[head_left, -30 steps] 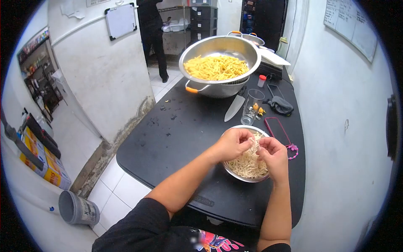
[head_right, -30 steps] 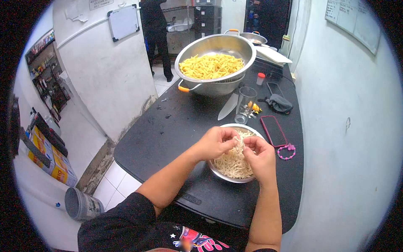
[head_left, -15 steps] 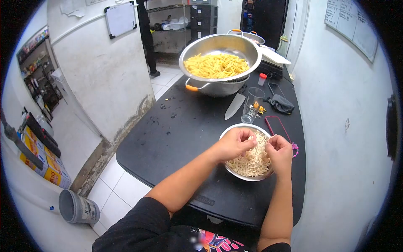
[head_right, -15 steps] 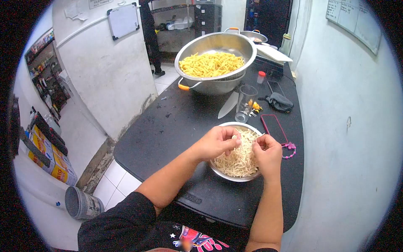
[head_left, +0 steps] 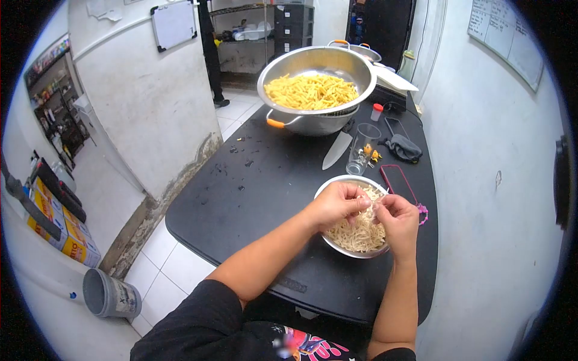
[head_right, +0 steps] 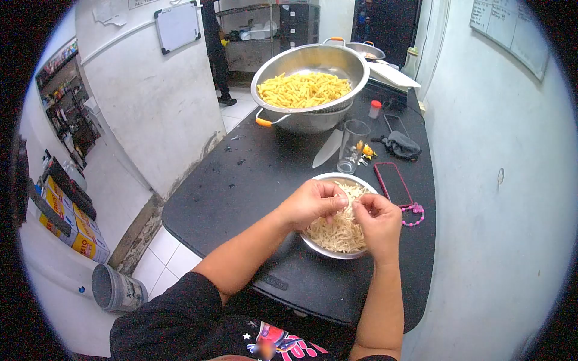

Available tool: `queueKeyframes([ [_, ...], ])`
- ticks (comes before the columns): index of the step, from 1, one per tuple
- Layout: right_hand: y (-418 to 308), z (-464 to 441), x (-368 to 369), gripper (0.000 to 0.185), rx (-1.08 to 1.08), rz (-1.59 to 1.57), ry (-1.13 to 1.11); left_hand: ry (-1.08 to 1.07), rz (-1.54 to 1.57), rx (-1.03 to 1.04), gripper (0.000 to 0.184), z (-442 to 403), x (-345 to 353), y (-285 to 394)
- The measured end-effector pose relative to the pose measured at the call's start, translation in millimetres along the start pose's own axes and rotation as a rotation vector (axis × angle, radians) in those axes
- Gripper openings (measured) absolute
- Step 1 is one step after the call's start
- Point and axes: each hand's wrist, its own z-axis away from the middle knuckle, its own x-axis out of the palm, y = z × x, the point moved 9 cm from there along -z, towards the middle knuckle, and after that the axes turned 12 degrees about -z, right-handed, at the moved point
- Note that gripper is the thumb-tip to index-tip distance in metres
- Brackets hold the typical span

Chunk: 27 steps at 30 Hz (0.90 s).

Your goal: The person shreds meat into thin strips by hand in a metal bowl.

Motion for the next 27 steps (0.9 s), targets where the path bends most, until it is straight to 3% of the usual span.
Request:
queueKeyframes([
  [2,11,-8,-19,0.007,-0.012,0.125,0.083,0.025,0.011,-0.010,0.015,0,-4,1],
  [5,5,-5,-5,0.008,0.081,-0.164,-0.011,0.022,0.012,-0.024,0.016,0,-5,-1],
  [9,8,0,13,0.014,0.106,-0.148,-0.131,0.068,0.000,-0.038,0.018,2,-3,3],
  [13,7,2,15,0.013,0.083,-0.203,-0.111,0.115,-0.048,-0.011,0.018,4,-4,7],
  [27,1,5,13,0.004,0.003,0.033,-0.040,-0.020,-0.024,-0.004,0.018,4,5,7],
])
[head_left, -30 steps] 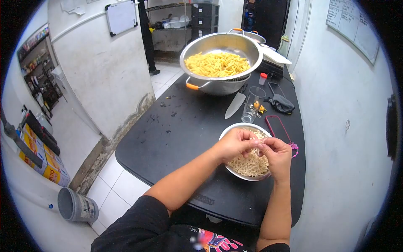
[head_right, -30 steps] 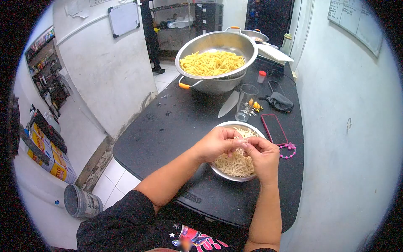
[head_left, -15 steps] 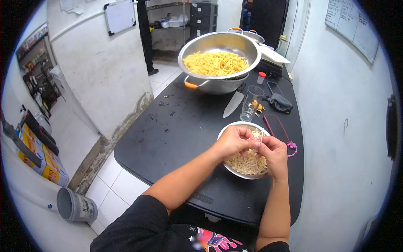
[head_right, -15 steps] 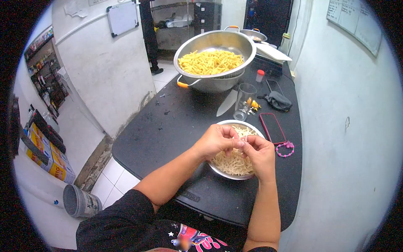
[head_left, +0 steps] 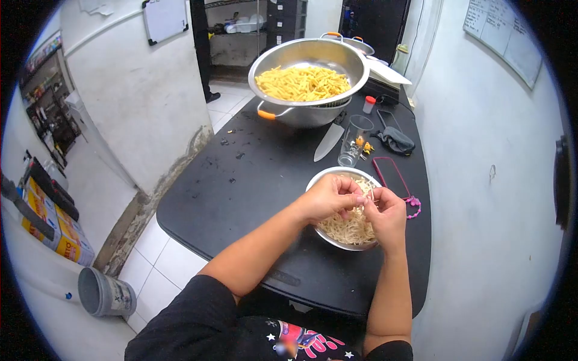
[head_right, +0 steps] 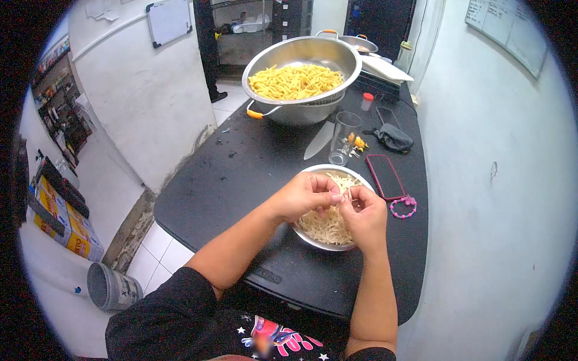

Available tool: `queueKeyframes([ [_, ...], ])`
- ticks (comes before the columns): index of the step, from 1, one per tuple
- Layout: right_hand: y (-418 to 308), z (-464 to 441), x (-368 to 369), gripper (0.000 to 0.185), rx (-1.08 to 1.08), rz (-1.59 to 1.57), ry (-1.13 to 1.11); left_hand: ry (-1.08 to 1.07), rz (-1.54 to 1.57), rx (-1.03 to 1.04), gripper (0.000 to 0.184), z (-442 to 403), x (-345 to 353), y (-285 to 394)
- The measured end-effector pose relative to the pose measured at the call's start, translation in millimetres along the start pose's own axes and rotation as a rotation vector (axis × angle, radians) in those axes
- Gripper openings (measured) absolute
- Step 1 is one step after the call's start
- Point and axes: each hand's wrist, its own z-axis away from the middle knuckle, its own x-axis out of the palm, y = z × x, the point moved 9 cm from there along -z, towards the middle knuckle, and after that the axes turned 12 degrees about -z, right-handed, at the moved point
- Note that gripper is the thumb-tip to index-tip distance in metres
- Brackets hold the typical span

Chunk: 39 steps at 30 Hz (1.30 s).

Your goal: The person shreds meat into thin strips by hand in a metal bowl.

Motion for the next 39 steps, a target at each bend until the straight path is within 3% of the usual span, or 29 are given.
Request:
queueKeyframes([
  [7,10,-15,-39,0.006,-0.014,0.225,0.136,0.032,-0.084,0.025,0.015,2,-4,5],
  [10,13,-10,-22,0.010,0.067,-0.086,0.086,0.106,-0.165,0.025,0.014,0,-11,1],
  [14,13,-3,5,0.014,0.134,-0.126,-0.034,0.195,-0.201,0.003,0.015,-3,-16,-4],
  [24,14,-4,-5,0.008,0.069,-0.029,0.037,0.121,-0.143,-0.005,0.013,-3,-9,-4],
  [27,14,-10,-25,0.008,-0.014,0.170,0.134,0.174,-0.167,0.008,0.011,0,-14,2],
  [30,12,-7,-16,0.009,0.108,-0.152,0.014,0.199,-0.177,0.024,0.012,1,-21,6],
  [34,12,-3,5,0.013,0.168,-0.159,-0.101,0.119,-0.120,-0.003,0.018,0,-17,2],
  [39,8,-3,2,0.011,0.129,-0.153,-0.057,0.097,-0.083,0.035,0.018,-1,-13,3],
])
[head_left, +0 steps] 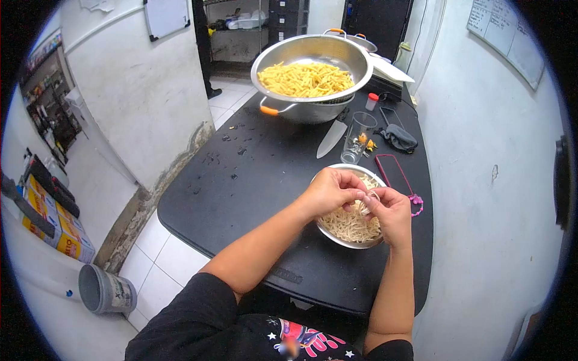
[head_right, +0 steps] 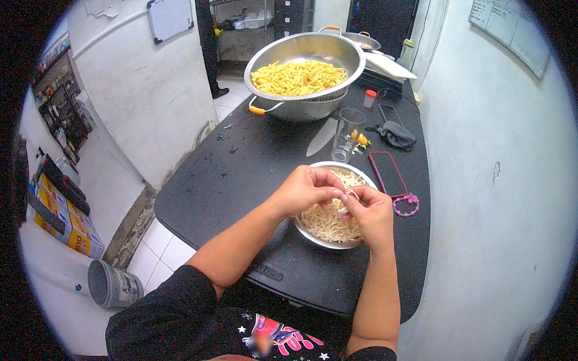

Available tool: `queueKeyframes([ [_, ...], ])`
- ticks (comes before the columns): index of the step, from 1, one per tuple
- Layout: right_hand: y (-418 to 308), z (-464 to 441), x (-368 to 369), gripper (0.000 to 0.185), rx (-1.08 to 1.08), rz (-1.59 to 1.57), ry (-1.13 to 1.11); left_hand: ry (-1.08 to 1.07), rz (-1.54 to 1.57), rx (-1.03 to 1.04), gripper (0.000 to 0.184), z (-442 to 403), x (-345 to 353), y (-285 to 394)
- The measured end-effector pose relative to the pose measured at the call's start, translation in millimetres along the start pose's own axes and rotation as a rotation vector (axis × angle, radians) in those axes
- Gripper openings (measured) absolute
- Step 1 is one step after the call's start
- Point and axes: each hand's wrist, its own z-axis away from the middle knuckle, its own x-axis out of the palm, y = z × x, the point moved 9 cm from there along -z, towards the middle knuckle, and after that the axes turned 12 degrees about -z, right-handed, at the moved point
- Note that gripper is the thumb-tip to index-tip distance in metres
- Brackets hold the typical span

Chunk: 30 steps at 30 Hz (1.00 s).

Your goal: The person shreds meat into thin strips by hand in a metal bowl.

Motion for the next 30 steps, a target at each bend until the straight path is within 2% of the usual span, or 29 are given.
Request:
queueKeyframes([
  [2,0,0,-1,0.008,-0.034,0.062,0.030,0.041,0.002,0.032,0.015,1,-1,2],
  [5,-3,2,-3,0.006,-0.132,0.186,0.084,0.085,-0.038,-0.026,0.016,2,-2,0],
  [8,-7,4,-5,0.006,-0.179,0.189,0.147,0.030,-0.101,-0.063,0.017,1,0,-3],
  [14,-5,3,-6,0.008,-0.138,0.139,0.140,0.120,-0.112,0.022,0.010,1,0,-3],
  [20,-5,3,-7,0.008,-0.159,0.208,0.149,0.176,-0.309,0.186,0.012,4,-1,10],
  [23,-2,2,-8,0.007,-0.161,0.191,0.137,0.163,-0.390,0.113,0.012,8,-1,18],
  [30,-4,2,-12,0.008,-0.164,0.307,0.157,0.107,-0.467,0.180,0.012,8,4,14],
])
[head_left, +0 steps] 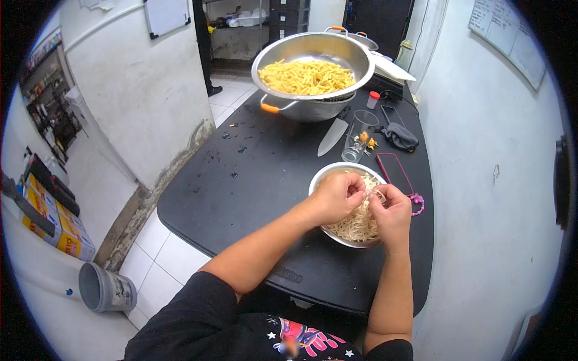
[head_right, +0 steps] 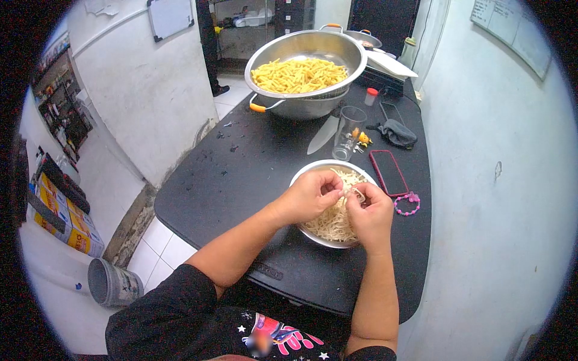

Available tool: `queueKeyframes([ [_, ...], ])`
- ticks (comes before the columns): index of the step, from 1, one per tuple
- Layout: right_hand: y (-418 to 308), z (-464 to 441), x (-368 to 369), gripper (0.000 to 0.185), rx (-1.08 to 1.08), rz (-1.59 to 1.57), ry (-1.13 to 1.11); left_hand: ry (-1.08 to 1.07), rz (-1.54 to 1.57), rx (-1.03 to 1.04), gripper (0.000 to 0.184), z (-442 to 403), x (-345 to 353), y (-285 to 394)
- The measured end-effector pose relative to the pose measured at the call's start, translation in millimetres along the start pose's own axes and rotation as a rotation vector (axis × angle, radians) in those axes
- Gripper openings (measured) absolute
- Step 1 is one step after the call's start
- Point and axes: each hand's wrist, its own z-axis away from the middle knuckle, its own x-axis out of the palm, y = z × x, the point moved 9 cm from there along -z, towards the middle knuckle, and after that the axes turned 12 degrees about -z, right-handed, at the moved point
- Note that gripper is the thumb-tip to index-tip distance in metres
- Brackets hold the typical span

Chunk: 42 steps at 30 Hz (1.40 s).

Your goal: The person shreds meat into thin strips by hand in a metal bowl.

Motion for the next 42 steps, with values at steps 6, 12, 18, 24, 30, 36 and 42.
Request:
queueKeyframes([
  [6,12,-14,-28,0.008,-0.002,0.035,0.073,-0.017,0.035,-0.038,0.011,1,-5,2],
  [12,5,1,15,0.006,0.128,-0.230,-0.094,-0.009,-0.095,-0.033,0.010,-1,0,-8],
  [18,2,2,9,0.009,0.051,-0.068,-0.069,0.071,-0.220,0.046,0.010,2,-8,6],
  [24,-14,5,10,0.009,-0.061,0.128,-0.041,0.167,-0.336,0.174,0.011,6,-12,19],
  [30,-23,5,10,0.010,-0.109,0.255,-0.038,0.077,-0.238,0.112,0.010,2,-4,10],
  [36,-6,-8,-19,0.012,-0.071,0.307,0.072,-0.055,-0.027,-0.036,0.010,3,-7,7],
  [42,13,-3,-1,0.019,0.248,-0.118,-0.084,-0.024,-0.267,-0.004,0.018,0,-3,-1],
])
